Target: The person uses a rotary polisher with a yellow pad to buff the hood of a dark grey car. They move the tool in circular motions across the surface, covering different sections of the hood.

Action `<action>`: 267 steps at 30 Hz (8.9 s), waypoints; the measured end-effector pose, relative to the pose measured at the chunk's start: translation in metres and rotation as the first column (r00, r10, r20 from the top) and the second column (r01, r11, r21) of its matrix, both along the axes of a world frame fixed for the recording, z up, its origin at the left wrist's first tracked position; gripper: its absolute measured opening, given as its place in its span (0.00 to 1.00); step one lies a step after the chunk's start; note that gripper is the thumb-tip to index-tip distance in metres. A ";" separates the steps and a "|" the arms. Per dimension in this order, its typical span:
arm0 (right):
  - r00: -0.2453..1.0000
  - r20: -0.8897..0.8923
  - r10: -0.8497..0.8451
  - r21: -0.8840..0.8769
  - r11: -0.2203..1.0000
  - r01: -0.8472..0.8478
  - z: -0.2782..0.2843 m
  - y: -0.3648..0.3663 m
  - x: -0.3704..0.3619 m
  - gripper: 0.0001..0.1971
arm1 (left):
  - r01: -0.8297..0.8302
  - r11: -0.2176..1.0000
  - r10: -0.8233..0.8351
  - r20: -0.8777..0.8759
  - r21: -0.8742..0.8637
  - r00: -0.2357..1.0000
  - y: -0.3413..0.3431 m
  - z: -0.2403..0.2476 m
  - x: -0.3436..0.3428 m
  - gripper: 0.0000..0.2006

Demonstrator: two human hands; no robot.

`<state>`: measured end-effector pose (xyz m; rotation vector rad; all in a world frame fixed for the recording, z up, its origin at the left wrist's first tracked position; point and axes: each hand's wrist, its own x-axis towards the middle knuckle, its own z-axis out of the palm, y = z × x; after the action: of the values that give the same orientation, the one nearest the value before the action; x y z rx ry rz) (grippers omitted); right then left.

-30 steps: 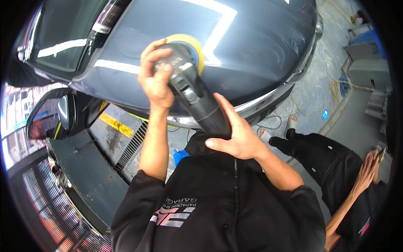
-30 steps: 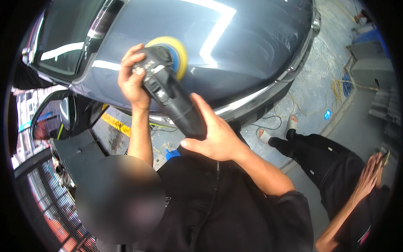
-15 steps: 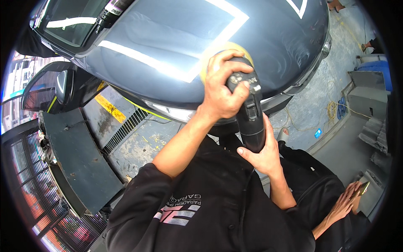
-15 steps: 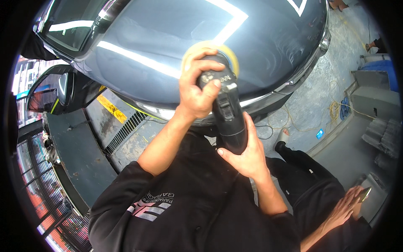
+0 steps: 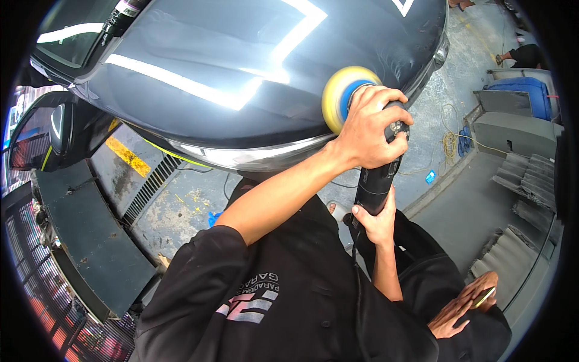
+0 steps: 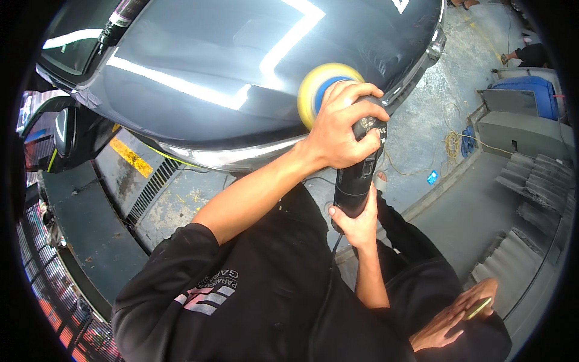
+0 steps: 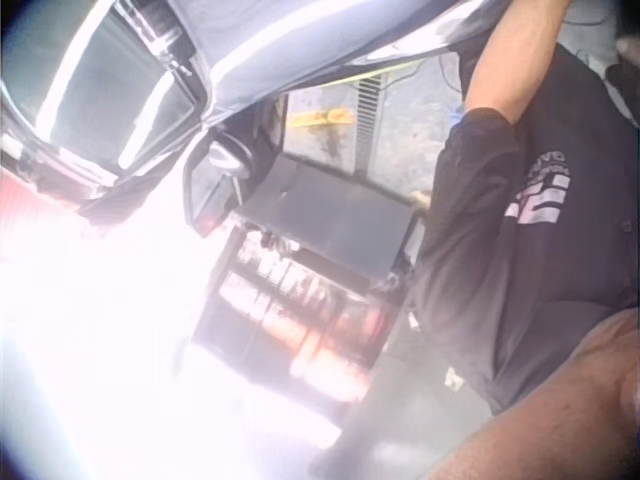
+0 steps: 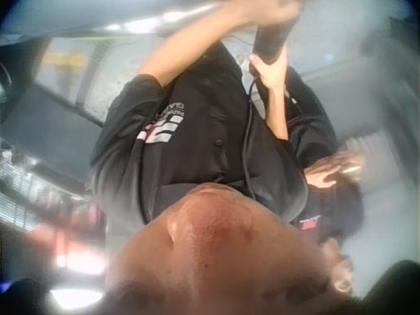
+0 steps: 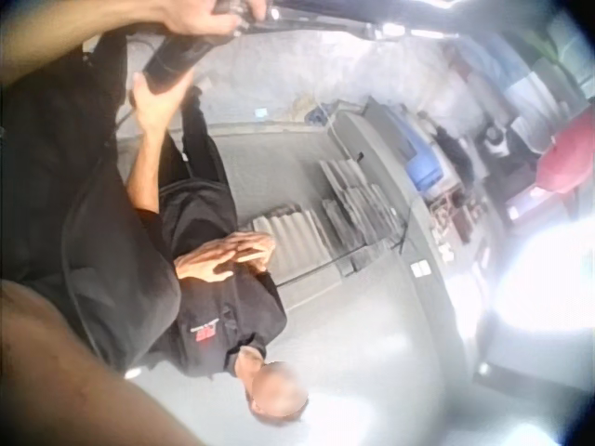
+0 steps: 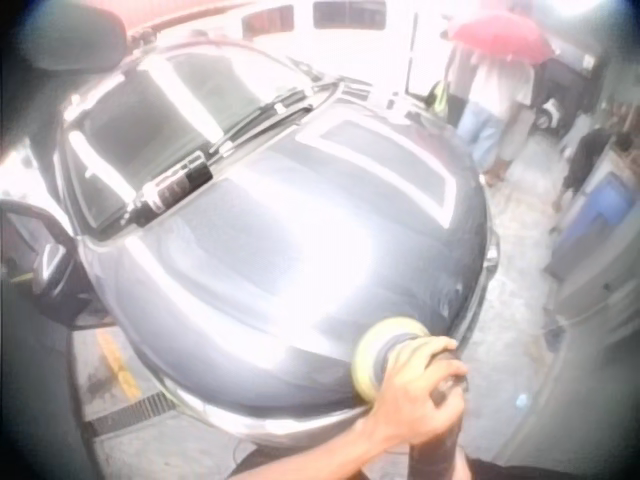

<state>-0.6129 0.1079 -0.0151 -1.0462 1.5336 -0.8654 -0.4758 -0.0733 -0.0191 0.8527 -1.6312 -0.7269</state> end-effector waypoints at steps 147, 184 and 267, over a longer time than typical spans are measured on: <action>0.622 0.723 -0.299 0.027 0.913 0.407 -0.073 -0.059 -0.028 0.40 | 0.277 0.957 -0.291 0.302 0.090 0.908 -0.102 -0.008 -0.154 0.08; 0.511 0.798 -0.320 0.119 0.914 0.387 -0.081 -0.048 -0.008 0.38 | 0.316 0.935 -0.353 0.367 0.159 0.861 -0.092 -0.002 -0.142 0.10; 0.951 0.241 0.193 -0.394 0.915 -0.086 0.156 -0.236 0.124 0.50 | -0.121 0.961 0.173 -0.200 0.248 0.964 -0.267 0.187 0.116 0.14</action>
<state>-0.4887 -0.1279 0.1406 -1.2374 1.0635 -1.1827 -0.3602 -0.3400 0.1678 1.0128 -1.2868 -0.8860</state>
